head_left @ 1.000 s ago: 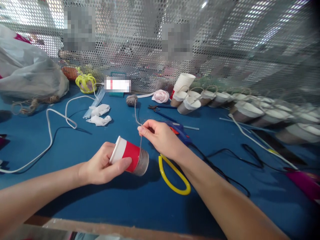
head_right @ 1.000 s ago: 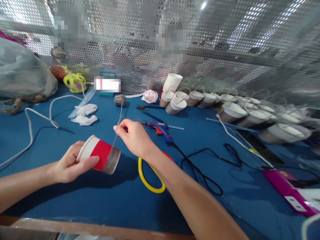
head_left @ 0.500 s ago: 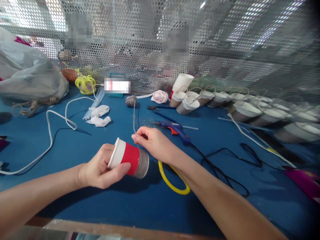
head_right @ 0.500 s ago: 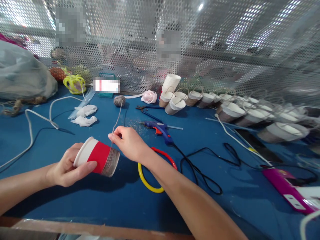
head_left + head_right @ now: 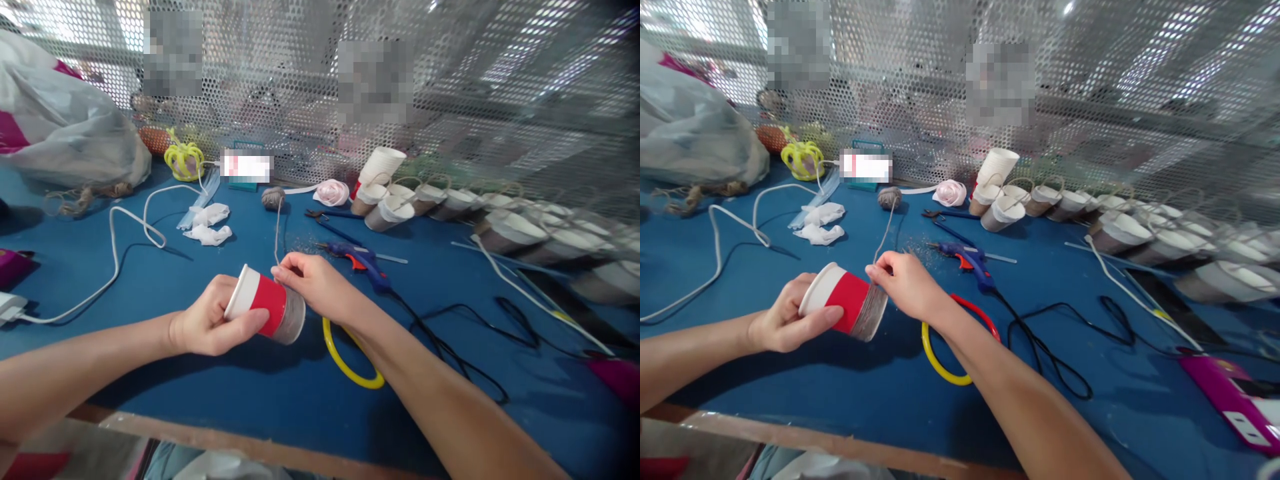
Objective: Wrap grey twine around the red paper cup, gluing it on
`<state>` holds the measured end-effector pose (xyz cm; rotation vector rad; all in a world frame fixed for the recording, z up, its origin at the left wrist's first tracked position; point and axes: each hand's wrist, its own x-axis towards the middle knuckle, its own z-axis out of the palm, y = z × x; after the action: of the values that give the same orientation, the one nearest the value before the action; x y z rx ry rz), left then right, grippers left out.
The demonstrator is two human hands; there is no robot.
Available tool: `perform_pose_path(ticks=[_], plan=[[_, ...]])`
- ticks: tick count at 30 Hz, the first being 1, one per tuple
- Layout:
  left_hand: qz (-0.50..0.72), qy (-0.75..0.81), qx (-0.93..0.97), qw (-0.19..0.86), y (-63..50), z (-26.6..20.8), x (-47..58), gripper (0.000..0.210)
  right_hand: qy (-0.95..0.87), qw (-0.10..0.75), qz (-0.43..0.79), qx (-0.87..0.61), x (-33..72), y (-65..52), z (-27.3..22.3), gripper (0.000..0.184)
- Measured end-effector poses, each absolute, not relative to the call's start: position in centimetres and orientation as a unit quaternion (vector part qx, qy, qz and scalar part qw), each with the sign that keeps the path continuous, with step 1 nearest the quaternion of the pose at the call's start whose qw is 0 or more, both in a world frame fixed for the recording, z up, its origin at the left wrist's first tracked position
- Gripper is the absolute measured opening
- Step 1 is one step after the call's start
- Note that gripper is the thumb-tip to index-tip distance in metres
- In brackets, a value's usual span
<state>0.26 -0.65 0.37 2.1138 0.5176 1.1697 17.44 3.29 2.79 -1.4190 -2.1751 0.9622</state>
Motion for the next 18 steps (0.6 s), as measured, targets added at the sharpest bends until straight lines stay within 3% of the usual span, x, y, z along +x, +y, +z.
perform_pose_path(ticks=[6, 12, 18], plan=[[0.456, 0.232, 0.754, 0.413, -0.8, -0.2, 0.1, 0.029, -0.772, 0.187, 0.330, -0.510, 17.4, 3.4, 2.5, 0.023], [0.455, 0.373, 0.490, 0.643, -0.5, 0.1, 0.9, 0.025, -0.768, 0.218, 0.265, -0.541, 17.7, 4.3, 1.8, 0.027], [0.503, 0.437, 0.322, 0.672, 0.7, 1.0, 1.5, 0.018, -0.759, 0.285, 0.230, -0.538, 18.0, 3.7, 2.8, 0.027]])
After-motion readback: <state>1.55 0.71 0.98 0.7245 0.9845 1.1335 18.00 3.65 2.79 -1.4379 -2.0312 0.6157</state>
